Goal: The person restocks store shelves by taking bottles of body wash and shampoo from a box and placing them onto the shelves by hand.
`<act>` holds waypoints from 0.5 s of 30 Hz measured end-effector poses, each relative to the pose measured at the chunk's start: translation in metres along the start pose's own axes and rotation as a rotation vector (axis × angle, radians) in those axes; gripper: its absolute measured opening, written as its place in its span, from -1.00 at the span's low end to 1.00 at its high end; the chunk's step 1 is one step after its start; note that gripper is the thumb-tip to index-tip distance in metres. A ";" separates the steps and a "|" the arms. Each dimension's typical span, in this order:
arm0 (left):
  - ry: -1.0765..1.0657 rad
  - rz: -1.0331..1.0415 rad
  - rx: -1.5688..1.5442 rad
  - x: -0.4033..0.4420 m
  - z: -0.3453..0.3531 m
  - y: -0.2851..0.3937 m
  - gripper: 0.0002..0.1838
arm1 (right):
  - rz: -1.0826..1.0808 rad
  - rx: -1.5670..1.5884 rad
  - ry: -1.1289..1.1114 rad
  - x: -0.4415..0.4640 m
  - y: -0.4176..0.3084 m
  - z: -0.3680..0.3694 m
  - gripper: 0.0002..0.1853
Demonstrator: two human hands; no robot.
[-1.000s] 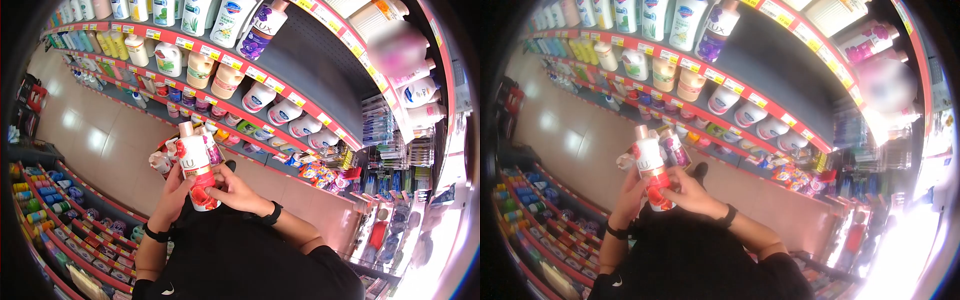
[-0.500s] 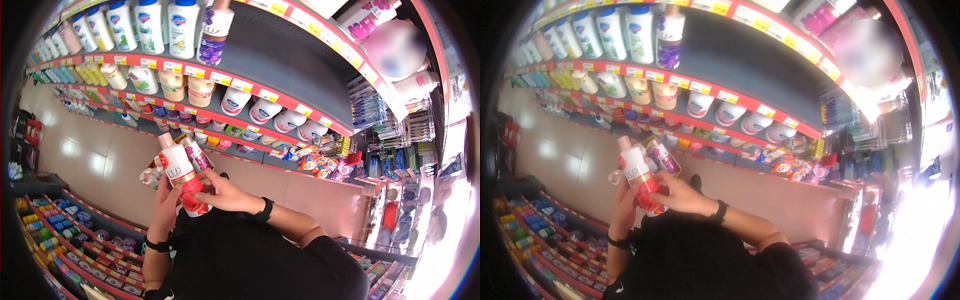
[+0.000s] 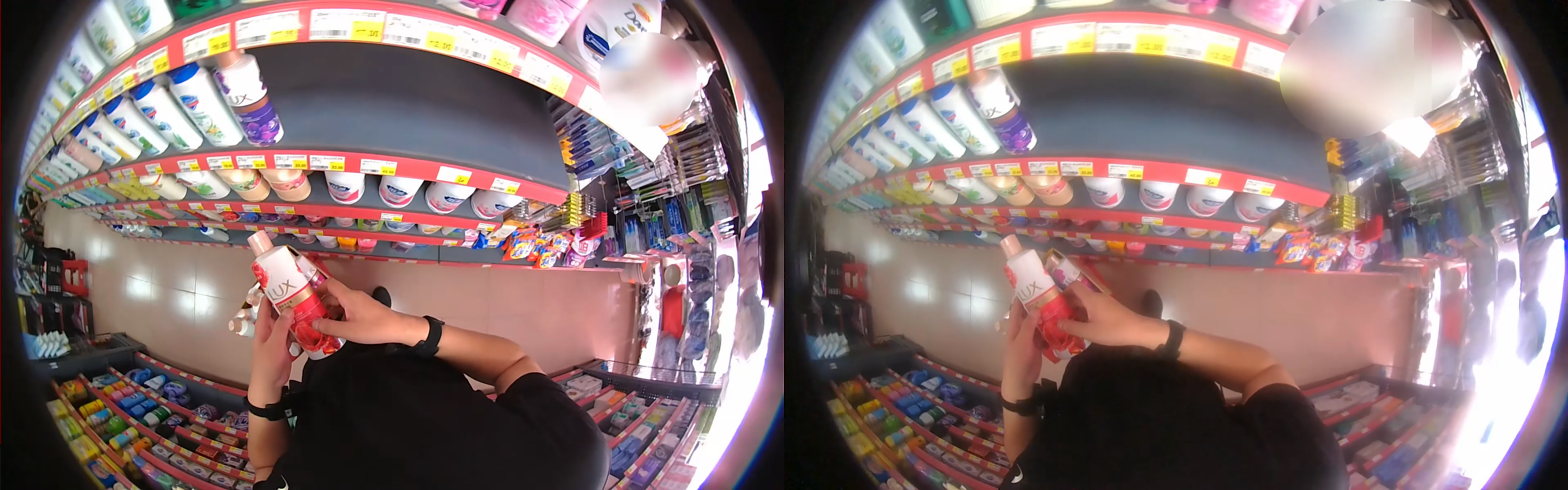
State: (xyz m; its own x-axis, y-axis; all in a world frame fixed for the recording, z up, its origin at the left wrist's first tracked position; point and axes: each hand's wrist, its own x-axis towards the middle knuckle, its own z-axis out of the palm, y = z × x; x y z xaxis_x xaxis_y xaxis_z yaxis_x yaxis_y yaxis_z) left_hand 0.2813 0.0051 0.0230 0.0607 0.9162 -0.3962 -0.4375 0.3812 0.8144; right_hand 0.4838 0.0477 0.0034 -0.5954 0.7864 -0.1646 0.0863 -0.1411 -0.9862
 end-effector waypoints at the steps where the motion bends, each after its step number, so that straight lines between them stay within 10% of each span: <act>1: -0.003 -0.003 0.012 0.002 0.007 0.002 -0.43 | -0.005 0.009 0.007 0.000 0.003 -0.005 -0.36; 15: -0.019 0.047 0.077 0.023 0.036 -0.010 -0.40 | 0.050 -0.007 -0.024 -0.003 -0.007 -0.052 -0.30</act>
State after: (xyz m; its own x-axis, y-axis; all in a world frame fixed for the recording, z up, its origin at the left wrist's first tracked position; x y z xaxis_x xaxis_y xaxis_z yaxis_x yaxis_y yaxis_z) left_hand 0.3198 0.0266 0.0208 0.0586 0.9353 -0.3491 -0.3705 0.3451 0.8624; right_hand 0.5264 0.0771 0.0104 -0.6088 0.7640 -0.2135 0.1221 -0.1757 -0.9768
